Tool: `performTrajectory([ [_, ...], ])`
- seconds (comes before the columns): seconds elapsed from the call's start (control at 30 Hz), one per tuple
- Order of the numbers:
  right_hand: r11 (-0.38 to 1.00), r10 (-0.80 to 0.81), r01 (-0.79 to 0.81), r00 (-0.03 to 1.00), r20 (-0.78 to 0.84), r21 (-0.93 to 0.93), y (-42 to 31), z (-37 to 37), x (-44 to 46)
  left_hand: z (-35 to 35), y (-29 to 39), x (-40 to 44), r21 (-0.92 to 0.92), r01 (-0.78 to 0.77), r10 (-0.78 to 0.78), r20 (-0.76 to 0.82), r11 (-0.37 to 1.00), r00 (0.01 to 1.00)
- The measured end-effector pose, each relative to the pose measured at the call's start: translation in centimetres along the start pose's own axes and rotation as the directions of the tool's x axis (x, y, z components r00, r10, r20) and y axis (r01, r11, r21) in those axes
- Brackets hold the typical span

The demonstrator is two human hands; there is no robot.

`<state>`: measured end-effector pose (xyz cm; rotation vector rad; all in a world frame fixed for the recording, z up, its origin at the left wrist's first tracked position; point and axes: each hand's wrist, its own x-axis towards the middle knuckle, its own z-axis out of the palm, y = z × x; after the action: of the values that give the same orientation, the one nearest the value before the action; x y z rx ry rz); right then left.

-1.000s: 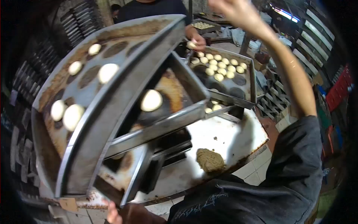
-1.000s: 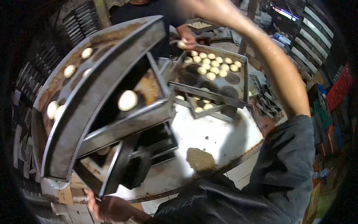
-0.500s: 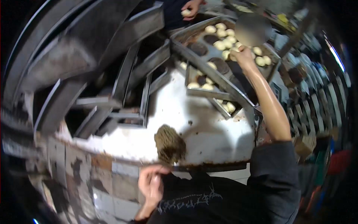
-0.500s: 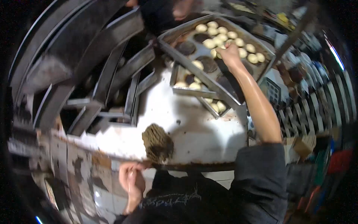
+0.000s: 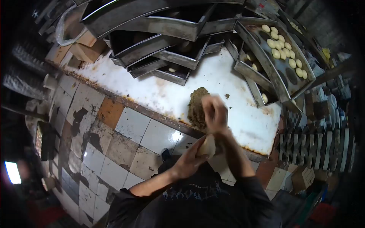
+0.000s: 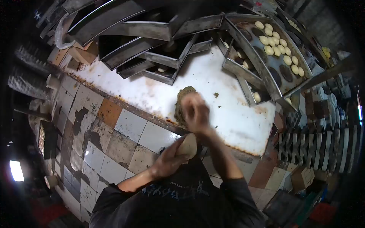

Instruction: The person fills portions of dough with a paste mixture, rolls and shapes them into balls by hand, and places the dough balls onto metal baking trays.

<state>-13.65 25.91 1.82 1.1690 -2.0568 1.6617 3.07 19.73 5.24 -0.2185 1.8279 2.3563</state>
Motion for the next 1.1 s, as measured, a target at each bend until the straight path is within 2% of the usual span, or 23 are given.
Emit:
performTrajectory([
  [0.03,0.951,-0.088,0.119,0.989,0.12,-0.286,2.6,0.1,1.7,-1.6,-0.7,-0.2,-0.054,-0.036,0.04,0.089,0.998,0.995],
  [0.07,0.953,-0.007,0.037,0.995,0.1,-0.302,5.0,0.5,2.7,-2.8,-0.9,-1.1,-0.051,-0.045,0.05,0.109,0.998,0.993],
  [0.1,0.948,0.077,-0.045,0.993,0.09,-0.315,7.4,0.7,3.2,-3.6,-1.3,-2.4,-0.401,0.041,-0.009,0.082,0.915,0.997],
  [0.13,0.944,0.074,-0.039,0.993,0.095,-0.327,9.9,0.7,3.5,-4.4,-1.8,-3.5,-0.702,0.108,-0.078,0.075,0.704,0.994],
  [0.2,0.936,0.136,0.069,0.834,0.535,-0.345,13.4,0.1,3.7,-6.6,-3.0,-4.5,-0.616,0.139,-0.14,0.048,0.775,0.989],
  [0.23,0.933,0.146,0.063,0.834,0.532,-0.354,12.9,-0.4,3.2,-7.3,-4.2,-4.8,-0.516,0.186,-0.212,0.009,0.836,0.977],
  [0.3,0.894,0.239,0.008,0.837,0.492,-0.448,11.6,-1.3,2.4,-7.8,-6.7,-4.9,-0.386,0.061,-0.13,-0.153,0.92,0.98],
  [0.37,0.887,0.291,-0.031,0.812,0.506,-0.46,9.1,-2.9,0.7,-8.4,-4.6,-5.5,-0.712,0.091,-0.301,-0.174,0.696,0.938],
  [0.4,0.854,0.27,0.052,0.806,0.526,-0.518,8.1,-3.6,-0.5,-9.1,-5.8,-5.1,-0.716,0.082,-0.297,-0.181,0.694,0.937],
  [0.43,0.809,0.253,0.133,0.8,0.544,-0.572,7.0,-4.3,-1.4,-9.6,-7.1,-4.2,-0.335,0.068,-0.151,-0.228,0.94,0.962],
  [0.5,0.813,0.336,0.081,0.744,0.578,-0.577,4.3,-6.6,-2.1,-9.2,-8.1,-2.8,0.121,0.029,-0.006,-0.19,0.992,0.982],
  [0.53,0.814,0.407,0.033,0.68,0.61,-0.58,3.5,-7.6,-2.5,-8.1,-5.8,-1.6,-0.5,0.072,-0.136,-0.094,0.863,0.986],
  [0.57,0.812,0.41,0.022,0.689,0.598,-0.583,3.7,-8.8,-3.2,-7.2,-4.1,-0.4,-0.912,0.134,-0.189,0.064,0.388,0.98],
  [0.6,0.786,0.604,-0.389,0.648,0.463,-0.481,3.7,-10.3,-3.7,-6.4,-3.5,0.7,-0.911,0.183,-0.128,0.145,0.371,0.981],
  [0.63,0.622,0.774,-0.728,0.518,0.364,-0.287,3.7,-11.7,-4.1,-5.6,-3.3,1.9,-0.903,0.198,-0.131,0.159,0.381,0.979],
  [0.67,0.56,0.766,-0.829,0.521,0.378,0.008,3.3,-13.7,-4.4,-4.6,-3.4,3.2,-0.82,0.172,-0.085,0.15,0.547,0.985],
  [0.7,0.563,0.769,-0.827,0.53,0.358,0.016,2.2,-15.0,-4.4,-3.4,-3.3,4.6,-0.71,0.131,-0.032,0.151,0.692,0.988],
  [0.73,0.762,0.582,-0.642,0.738,0.341,0.09,0.9,-15.5,-4.3,-2.0,-3.1,5.8,-0.68,0.13,-0.02,0.168,0.722,0.986],
  [0.8,0.957,0.286,-0.252,0.907,0.309,-0.146,-1.6,-15.6,-4.6,1.6,-2.6,8.5,-0.694,0.118,0.026,0.194,0.711,0.981],
  [0.83,0.901,0.229,-0.069,0.914,0.335,-0.428,-2.6,-15.2,-4.9,3.2,-2.5,9.7,-0.718,0.097,0.071,0.199,0.689,0.977],
  [0.87,0.902,0.229,-0.074,0.918,0.325,-0.426,-3.7,-14.4,-5.2,4.3,-3.1,11.0,-0.72,0.05,0.166,0.227,0.692,0.96],
  [0.97,0.757,0.178,0.018,0.956,0.233,-0.653,-4.8,-14.3,-6.3,7.1,-2.2,12.8,-0.799,0.059,0.105,0.151,0.598,0.983],
  [1.1,0.942,0.195,-0.097,0.938,0.288,-0.321,-3.5,-17.7,-8.0,9.8,-4.1,14.5,-0.713,-0.034,-0.061,-0.107,0.701,0.992],
])
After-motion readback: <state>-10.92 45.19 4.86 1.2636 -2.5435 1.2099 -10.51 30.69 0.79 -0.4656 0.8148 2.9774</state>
